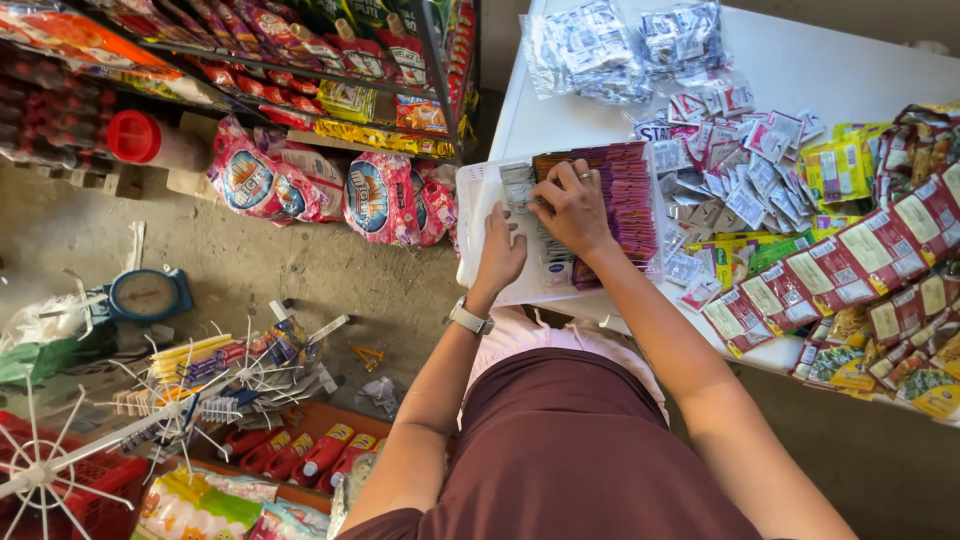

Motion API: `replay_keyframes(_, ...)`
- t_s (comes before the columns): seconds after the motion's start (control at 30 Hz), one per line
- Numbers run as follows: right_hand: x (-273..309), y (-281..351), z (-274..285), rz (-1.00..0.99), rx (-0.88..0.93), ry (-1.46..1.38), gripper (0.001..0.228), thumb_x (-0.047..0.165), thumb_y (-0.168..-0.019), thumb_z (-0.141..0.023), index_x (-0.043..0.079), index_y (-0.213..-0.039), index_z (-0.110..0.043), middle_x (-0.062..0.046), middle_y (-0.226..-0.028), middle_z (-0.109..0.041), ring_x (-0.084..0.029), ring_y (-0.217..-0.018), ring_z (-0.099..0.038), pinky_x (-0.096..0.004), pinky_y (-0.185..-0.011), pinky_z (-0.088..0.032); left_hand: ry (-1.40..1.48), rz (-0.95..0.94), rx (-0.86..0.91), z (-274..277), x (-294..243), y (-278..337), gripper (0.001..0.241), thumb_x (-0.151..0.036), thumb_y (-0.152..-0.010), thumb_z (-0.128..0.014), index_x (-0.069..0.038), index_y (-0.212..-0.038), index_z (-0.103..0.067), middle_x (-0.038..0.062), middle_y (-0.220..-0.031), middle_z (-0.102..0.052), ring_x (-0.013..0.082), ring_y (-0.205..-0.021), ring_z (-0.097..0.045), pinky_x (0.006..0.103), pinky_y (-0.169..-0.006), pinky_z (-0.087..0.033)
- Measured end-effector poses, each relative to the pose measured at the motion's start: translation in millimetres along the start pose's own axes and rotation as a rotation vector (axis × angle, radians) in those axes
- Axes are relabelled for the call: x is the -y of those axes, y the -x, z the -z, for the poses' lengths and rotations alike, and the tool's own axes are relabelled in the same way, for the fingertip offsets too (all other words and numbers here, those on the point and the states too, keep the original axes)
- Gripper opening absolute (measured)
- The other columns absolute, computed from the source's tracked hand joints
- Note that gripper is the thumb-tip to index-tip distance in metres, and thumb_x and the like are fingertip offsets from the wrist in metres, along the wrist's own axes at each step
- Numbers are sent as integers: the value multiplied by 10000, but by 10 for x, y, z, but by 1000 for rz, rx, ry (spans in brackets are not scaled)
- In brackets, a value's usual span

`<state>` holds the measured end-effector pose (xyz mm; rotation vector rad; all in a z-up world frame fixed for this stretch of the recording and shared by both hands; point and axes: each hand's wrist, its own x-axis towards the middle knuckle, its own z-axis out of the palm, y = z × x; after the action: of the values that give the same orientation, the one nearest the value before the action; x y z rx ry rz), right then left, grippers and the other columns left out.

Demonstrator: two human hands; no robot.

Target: Organizing and arranging product sachets into a plastic basket on a store counter.

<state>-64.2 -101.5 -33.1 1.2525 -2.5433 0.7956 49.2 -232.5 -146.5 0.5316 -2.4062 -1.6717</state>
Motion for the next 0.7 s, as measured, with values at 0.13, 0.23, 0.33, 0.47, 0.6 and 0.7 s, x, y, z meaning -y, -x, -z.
replay_keyframes(0.13, -28, 84, 246, -45, -57, -59, 204, 217, -798, -875, 148, -905, -716, -34, -991, -563, -266, -1003, -507, -432, -849, -379, -32, -100, -45, 177, -642, 53, 718, -6, -893, -577, 75, -1530, -256, 231, -1330, -475, 299, -1098, -610, 390, -972, -511)
replay_keyframes(0.23, -122, 220, 432, -98, -114, -89, 185, 216, -799, -870, 144, -885, -722, -37, -957, -572, -277, -978, -515, -437, -840, -387, -52, -198, -74, 173, -1142, 75, 656, 30, -883, -590, 6, -1504, -377, 197, -1308, -495, 278, -1049, -607, 385, -965, -517)
replay_keyframes(0.33, -271, 384, 652, -176, -151, -153, 161, 211, -841, -856, 133, -902, -729, -49, -981, -569, -273, -994, -529, -434, -887, -404, -48, -250, -59, 42, -1512, 88, 579, 30, -919, -614, -31, -1466, -433, 166, -1285, -514, 253, -1049, -601, 374, -956, -519)
replay_keyframes(0.47, -535, 664, 936, -259, -251, -127, 154, 195, -850, -864, 111, -883, -738, -61, -947, -574, -288, -967, -538, -431, -865, -408, -47, -326, 23, -257, -1817, 137, 543, 33, -926, -628, -38, -1440, -468, 152, -1264, -522, 235, -989, -593, 383, -959, -507)
replay_keyframes(0.6, -825, 1000, 1149, -389, -327, -173, 142, 152, -847, -857, 90, -882, -735, -80, -914, -565, -289, -945, -537, -420, -862, -431, -17, -389, 105, -629, -1944, 237, 516, 20, -930, -639, -50, -1423, -507, 144, -1237, -528, 249, -990, -592, 390, -969, -509)
replay_keyframes(0.7, -1139, 1318, 1189, -475, -393, -214, 139, 143, -837, -852, 88, -910, -748, -75, -941, -599, -289, -966, -559, -413, -878, -455, -65, -499, 134, -853, -2031, 316, 504, 3, -932, -655, -58, -1411, -510, 169, -1302, -522, 332, -1154, -590, 416, -993, -501)
